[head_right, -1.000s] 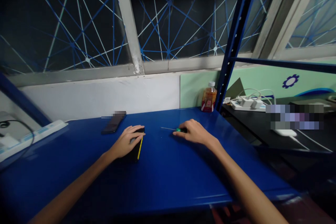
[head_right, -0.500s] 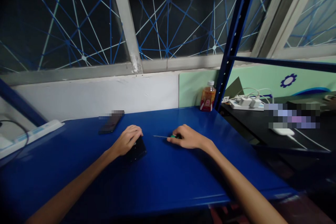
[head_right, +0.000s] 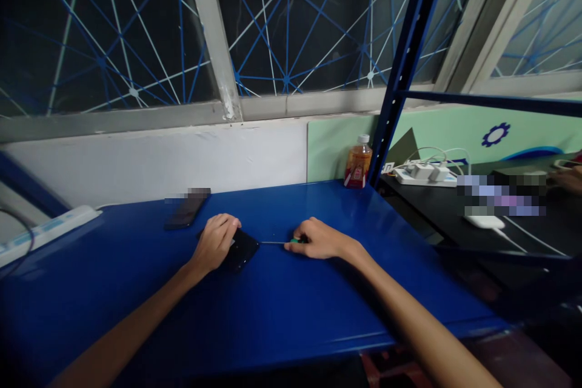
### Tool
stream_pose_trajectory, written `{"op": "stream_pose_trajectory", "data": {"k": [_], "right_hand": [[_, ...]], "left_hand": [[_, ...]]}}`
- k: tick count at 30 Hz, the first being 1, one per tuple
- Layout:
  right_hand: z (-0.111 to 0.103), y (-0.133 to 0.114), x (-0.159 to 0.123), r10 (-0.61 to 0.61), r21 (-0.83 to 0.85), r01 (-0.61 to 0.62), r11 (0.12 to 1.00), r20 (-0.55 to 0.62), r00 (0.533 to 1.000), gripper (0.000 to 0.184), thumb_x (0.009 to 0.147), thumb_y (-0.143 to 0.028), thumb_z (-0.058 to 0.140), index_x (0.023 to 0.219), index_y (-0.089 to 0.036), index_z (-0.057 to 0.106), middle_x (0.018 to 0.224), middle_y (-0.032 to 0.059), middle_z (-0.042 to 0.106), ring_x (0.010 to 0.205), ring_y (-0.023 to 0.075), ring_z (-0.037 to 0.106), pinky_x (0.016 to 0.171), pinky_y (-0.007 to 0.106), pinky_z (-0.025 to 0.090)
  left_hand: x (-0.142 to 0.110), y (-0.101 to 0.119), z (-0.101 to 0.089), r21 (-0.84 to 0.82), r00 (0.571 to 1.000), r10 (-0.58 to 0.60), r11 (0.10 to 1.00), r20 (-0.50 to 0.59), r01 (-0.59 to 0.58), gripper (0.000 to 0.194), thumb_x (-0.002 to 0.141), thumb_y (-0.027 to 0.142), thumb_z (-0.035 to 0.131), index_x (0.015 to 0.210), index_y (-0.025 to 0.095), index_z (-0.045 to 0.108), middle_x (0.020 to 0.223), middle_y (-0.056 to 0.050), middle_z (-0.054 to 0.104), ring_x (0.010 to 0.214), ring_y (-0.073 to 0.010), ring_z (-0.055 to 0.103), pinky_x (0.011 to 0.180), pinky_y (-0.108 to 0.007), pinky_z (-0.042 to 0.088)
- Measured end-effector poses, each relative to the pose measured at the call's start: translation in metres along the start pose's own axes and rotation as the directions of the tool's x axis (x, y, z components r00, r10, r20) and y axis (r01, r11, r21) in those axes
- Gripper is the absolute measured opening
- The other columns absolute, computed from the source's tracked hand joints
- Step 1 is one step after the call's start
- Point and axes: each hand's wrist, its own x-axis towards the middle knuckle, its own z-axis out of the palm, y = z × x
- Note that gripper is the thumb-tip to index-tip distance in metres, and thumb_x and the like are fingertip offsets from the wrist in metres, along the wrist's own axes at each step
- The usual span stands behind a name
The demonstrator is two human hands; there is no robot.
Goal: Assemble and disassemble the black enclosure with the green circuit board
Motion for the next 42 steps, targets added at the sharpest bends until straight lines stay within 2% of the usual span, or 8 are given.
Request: {"op": "stream_pose_trajectory", "data": {"k": [12, 24, 30, 42], "right_hand": [[0.0046, 0.0004, 0.0021, 0.001, -0.017, -0.001, 1.000, 0.018, 1.000, 0.045, 0.089, -0.050, 0.048, 0.061, -0.015, 0.058, 0.052, -0.0037, 0.047, 0.049, 0.0081, 0.038, 0.050, 0.025, 0.027], [0.0028, 0.0034, -0.0013, 0.113, 0.184, -0.130, 0.974, 0.099, 0.989, 0.044, 0.087, -0.052, 0.050, 0.064, -0.015, 0.055, 0.047, -0.0033, 0.046, 0.039, 0.0073, 0.042, 0.039, 0.020, 0.031], [0.0027, 0.0021, -0.0007, 0.110, 0.205, -0.130, 0.970, 0.105, 0.988, 0.045, 0.087, -0.053, 0.049, 0.062, -0.016, 0.053, 0.046, -0.0027, 0.047, 0.037, 0.0072, 0.043, 0.038, 0.020, 0.032], [0.0037, 0.0019, 0.0013, 0.075, 0.144, -0.086, 0.986, 0.075, 0.994, 0.044, 0.087, -0.052, 0.049, 0.062, -0.015, 0.054, 0.047, -0.0026, 0.047, 0.041, 0.0078, 0.043, 0.041, 0.021, 0.030]], "left_hand": [[0.0003, 0.0002, 0.0018, 0.037, 1.000, -0.021, 0.999, 0.005, 0.020, 0.044, 0.100, 0.030, 0.023, 0.077, 0.019, 0.059, 0.083, -0.005, 0.061, 0.082, -0.0204, 0.055, 0.083, -0.038, 0.039], [0.0011, 0.0025, 0.0007, 0.048, 1.000, -0.029, 0.998, 0.005, 0.029, 0.044, 0.101, 0.031, 0.024, 0.076, 0.019, 0.058, 0.083, -0.005, 0.062, 0.081, -0.0203, 0.055, 0.082, -0.038, 0.039], [0.0008, 0.0003, 0.0030, 0.052, 1.000, -0.028, 0.998, -0.007, 0.028, 0.043, 0.100, 0.030, 0.025, 0.077, 0.018, 0.059, 0.083, -0.005, 0.062, 0.082, -0.0204, 0.056, 0.083, -0.038, 0.039], [0.0002, 0.0027, 0.0043, 0.080, 0.998, -0.060, 0.995, -0.004, 0.060, 0.042, 0.101, 0.029, 0.025, 0.078, 0.019, 0.059, 0.086, -0.004, 0.064, 0.085, -0.0206, 0.057, 0.087, -0.038, 0.036]]}}
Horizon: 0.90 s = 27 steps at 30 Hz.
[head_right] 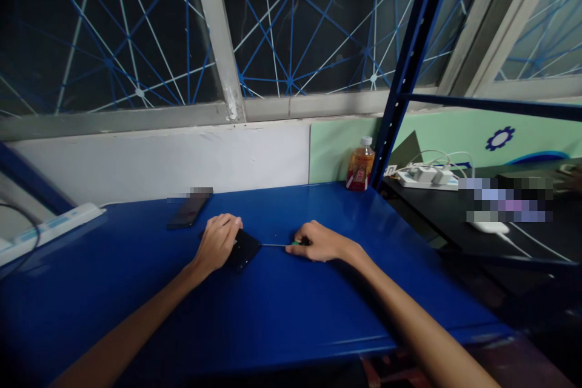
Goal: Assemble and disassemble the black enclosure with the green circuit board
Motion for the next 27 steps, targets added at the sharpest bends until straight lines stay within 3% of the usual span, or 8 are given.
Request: {"op": "stream_pose_trajectory", "data": {"k": [4, 9, 15, 22, 27], "right_hand": [[0.001, 0.002, 0.000, 0.025, 0.012, -0.025, 1.000, 0.002, 1.000, 0.046, 0.087, -0.055, 0.048, 0.061, -0.017, 0.051, 0.046, -0.0035, 0.046, 0.040, 0.0079, 0.041, 0.041, 0.022, 0.028], [0.002, 0.004, 0.003, -0.094, -0.196, 0.060, 0.979, -0.169, 0.981, 0.043, 0.082, -0.054, 0.058, 0.061, -0.017, 0.055, 0.053, -0.0033, 0.048, 0.049, 0.0083, 0.038, 0.050, 0.025, 0.025], [0.002, 0.001, 0.003, -0.038, -0.306, -0.047, 0.951, -0.267, 0.963, 0.045, 0.083, -0.060, 0.054, 0.064, -0.019, 0.059, 0.053, -0.0023, 0.051, 0.049, 0.0100, 0.040, 0.052, 0.027, 0.022], [-0.003, 0.004, 0.000, -0.018, -0.292, -0.047, 0.955, -0.215, 0.976, 0.043, 0.092, -0.047, 0.044, 0.065, -0.019, 0.061, 0.057, 0.0005, 0.058, 0.052, 0.0115, 0.046, 0.053, 0.027, 0.024], [-0.003, 0.006, -0.001, -0.015, -0.261, -0.040, 0.964, -0.202, 0.979, 0.037, 0.081, -0.056, 0.059, 0.075, -0.019, 0.060, 0.065, -0.0003, 0.061, 0.058, 0.0131, 0.051, 0.054, 0.025, 0.028]], "left_hand": [[-0.002, 0.003, 0.000, 0.030, 0.997, -0.064, 0.997, -0.044, 0.065, 0.041, 0.101, 0.029, 0.026, 0.080, 0.019, 0.060, 0.085, -0.004, 0.065, 0.086, -0.0212, 0.057, 0.089, -0.040, 0.034], [-0.003, 0.006, 0.003, 0.074, 0.995, -0.067, 0.995, -0.077, 0.073, 0.039, 0.099, 0.033, 0.032, 0.078, 0.018, 0.062, 0.084, -0.005, 0.064, 0.085, -0.0217, 0.056, 0.086, -0.039, 0.035], [-0.007, 0.012, 0.008, 0.139, 0.993, -0.066, 0.987, -0.094, 0.079, 0.038, 0.097, 0.037, 0.038, 0.078, 0.018, 0.064, 0.084, -0.007, 0.061, 0.088, -0.0240, 0.054, 0.084, -0.041, 0.038], [-0.011, 0.017, 0.008, 0.178, 0.996, -0.055, 0.982, -0.065, 0.066, 0.039, 0.096, 0.039, 0.039, 0.077, 0.018, 0.066, 0.086, -0.008, 0.057, 0.090, -0.0247, 0.052, 0.086, -0.043, 0.038], [-0.011, 0.017, 0.009, 0.149, 0.995, -0.038, 0.987, -0.092, 0.051, 0.037, 0.096, 0.037, 0.041, 0.076, 0.018, 0.066, 0.084, -0.008, 0.057, 0.090, -0.0245, 0.052, 0.087, -0.044, 0.038]]}}
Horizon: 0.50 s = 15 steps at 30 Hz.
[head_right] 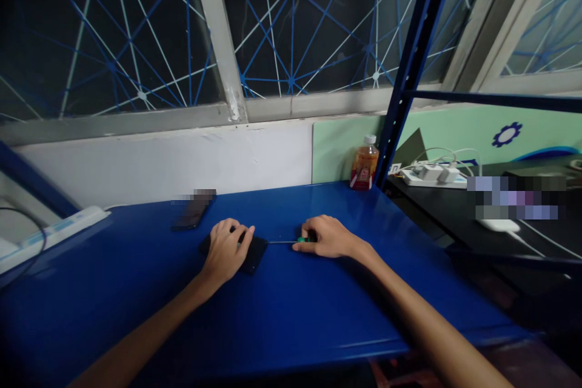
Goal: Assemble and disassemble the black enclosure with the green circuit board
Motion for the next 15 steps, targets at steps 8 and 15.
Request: {"op": "stream_pose_trajectory", "data": {"k": [8, 15], "right_hand": [[0.004, -0.006, 0.001, 0.037, -0.045, -0.038, 0.998, -0.021, 0.999, 0.035, 0.074, -0.052, 0.068, 0.079, -0.020, 0.056, 0.065, -0.0020, 0.060, 0.058, 0.0129, 0.051, 0.052, 0.024, 0.026], [0.007, -0.001, 0.003, 0.057, -0.105, -0.058, 0.993, -0.012, 0.998, 0.035, 0.076, -0.055, 0.065, 0.075, -0.020, 0.062, 0.067, 0.0007, 0.063, 0.059, 0.0143, 0.052, 0.052, 0.025, 0.025]], "left_hand": [[-0.001, 0.002, -0.001, 0.008, 0.999, -0.016, 1.000, 0.038, 0.016, 0.040, 0.096, 0.040, 0.039, 0.079, 0.017, 0.067, 0.086, -0.008, 0.057, 0.091, -0.0242, 0.052, 0.091, -0.047, 0.037], [0.007, -0.009, -0.023, -0.135, 0.971, 0.065, 0.990, 0.232, -0.034, 0.045, 0.092, 0.055, 0.040, 0.089, 0.022, 0.070, 0.091, -0.006, 0.059, 0.093, -0.0249, 0.054, 0.093, -0.050, 0.036]]}}
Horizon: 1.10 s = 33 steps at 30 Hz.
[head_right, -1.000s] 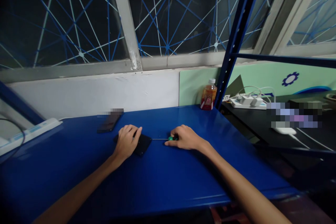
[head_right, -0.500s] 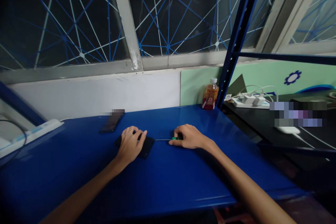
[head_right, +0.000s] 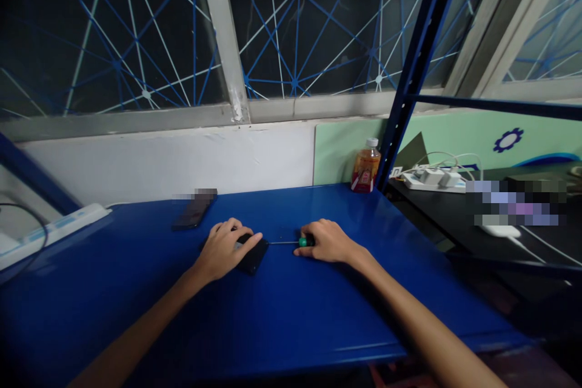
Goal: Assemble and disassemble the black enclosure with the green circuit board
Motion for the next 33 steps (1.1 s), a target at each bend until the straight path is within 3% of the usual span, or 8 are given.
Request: {"op": "stream_pose_trajectory", "data": {"k": [3, 6, 10, 14, 20, 27, 33], "right_hand": [[-0.002, -0.003, -0.001, -0.027, 0.030, 0.028, 0.999, -0.019, 0.999, 0.037, 0.078, -0.056, 0.062, 0.074, -0.019, 0.064, 0.064, 0.0011, 0.062, 0.057, 0.0136, 0.050, 0.053, 0.026, 0.025], [-0.007, -0.005, -0.004, -0.086, 0.106, 0.085, 0.991, 0.003, 0.996, 0.036, 0.087, -0.050, 0.053, 0.075, -0.019, 0.067, 0.062, 0.0010, 0.062, 0.054, 0.0121, 0.048, 0.054, 0.027, 0.026], [-0.011, -0.002, -0.005, -0.129, 0.159, 0.127, 0.979, 0.008, 0.992, 0.032, 0.089, -0.042, 0.050, 0.078, -0.018, 0.069, 0.069, 0.0023, 0.065, 0.059, 0.0129, 0.051, 0.056, 0.027, 0.029], [-0.009, 0.003, -0.004, -0.119, 0.165, 0.116, 0.980, 0.008, 0.993, 0.032, 0.079, -0.049, 0.063, 0.078, -0.017, 0.064, 0.071, 0.0011, 0.062, 0.061, 0.0129, 0.051, 0.054, 0.025, 0.030], [-0.006, -0.002, -0.003, -0.067, 0.168, 0.066, 0.984, 0.001, 0.998, 0.034, 0.075, -0.050, 0.068, 0.084, -0.019, 0.056, 0.064, -0.0030, 0.054, 0.058, 0.0120, 0.046, 0.052, 0.023, 0.027], [-0.010, 0.002, -0.003, -0.093, 0.134, 0.095, 0.986, -0.024, 0.995, 0.034, 0.091, -0.046, 0.047, 0.082, -0.018, 0.064, 0.068, 0.0014, 0.061, 0.058, 0.0126, 0.049, 0.056, 0.026, 0.028], [-0.005, 0.012, -0.001, -0.047, 0.063, 0.051, 0.997, -0.070, 0.996, 0.032, 0.075, -0.049, 0.068, 0.081, -0.018, 0.064, 0.077, 0.0021, 0.062, 0.064, 0.0140, 0.051, 0.056, 0.025, 0.029]], "left_hand": [[0.000, -0.016, -0.020, -0.094, 0.969, 0.103, 0.992, 0.225, -0.084, 0.047, 0.077, 0.065, 0.056, 0.112, 0.036, 0.065, 0.105, -0.005, 0.058, 0.097, -0.0290, 0.054, 0.086, -0.047, 0.041], [0.000, -0.029, -0.031, -0.171, 0.932, 0.198, 0.974, 0.303, -0.151, 0.068, 0.060, 0.065, 0.070, 0.123, 0.041, 0.058, 0.109, -0.006, 0.057, 0.100, -0.0316, 0.053, 0.082, -0.043, 0.044], [0.000, -0.032, -0.031, -0.187, 0.933, 0.229, 0.965, 0.279, -0.182, 0.066, 0.057, 0.063, 0.073, 0.118, 0.043, 0.062, 0.104, -0.005, 0.058, 0.095, -0.0291, 0.054, 0.080, -0.041, 0.046], [0.000, -0.026, -0.025, -0.123, 0.957, 0.189, 0.979, 0.220, -0.165, 0.066, 0.059, 0.068, 0.069, 0.119, 0.041, 0.062, 0.103, -0.005, 0.058, 0.093, -0.0280, 0.055, 0.080, -0.040, 0.045], [0.000, -0.025, -0.021, -0.095, 0.957, 0.122, 0.990, 0.262, -0.100, 0.068, 0.059, 0.072, 0.067, 0.120, 0.040, 0.061, 0.110, -0.007, 0.055, 0.096, -0.0301, 0.053, 0.084, -0.045, 0.043], [-0.001, -0.023, -0.013, -0.140, 0.964, 0.168, 0.980, 0.205, -0.141, 0.065, 0.064, 0.067, 0.066, 0.121, 0.036, 0.061, 0.112, -0.007, 0.055, 0.098, -0.0294, 0.053, 0.086, -0.045, 0.043], [-0.001, -0.019, -0.010, -0.135, 0.971, 0.183, 0.977, 0.155, -0.163, 0.062, 0.065, 0.066, 0.066, 0.119, 0.034, 0.062, 0.108, -0.007, 0.056, 0.096, -0.0287, 0.054, 0.082, -0.043, 0.045]]}}
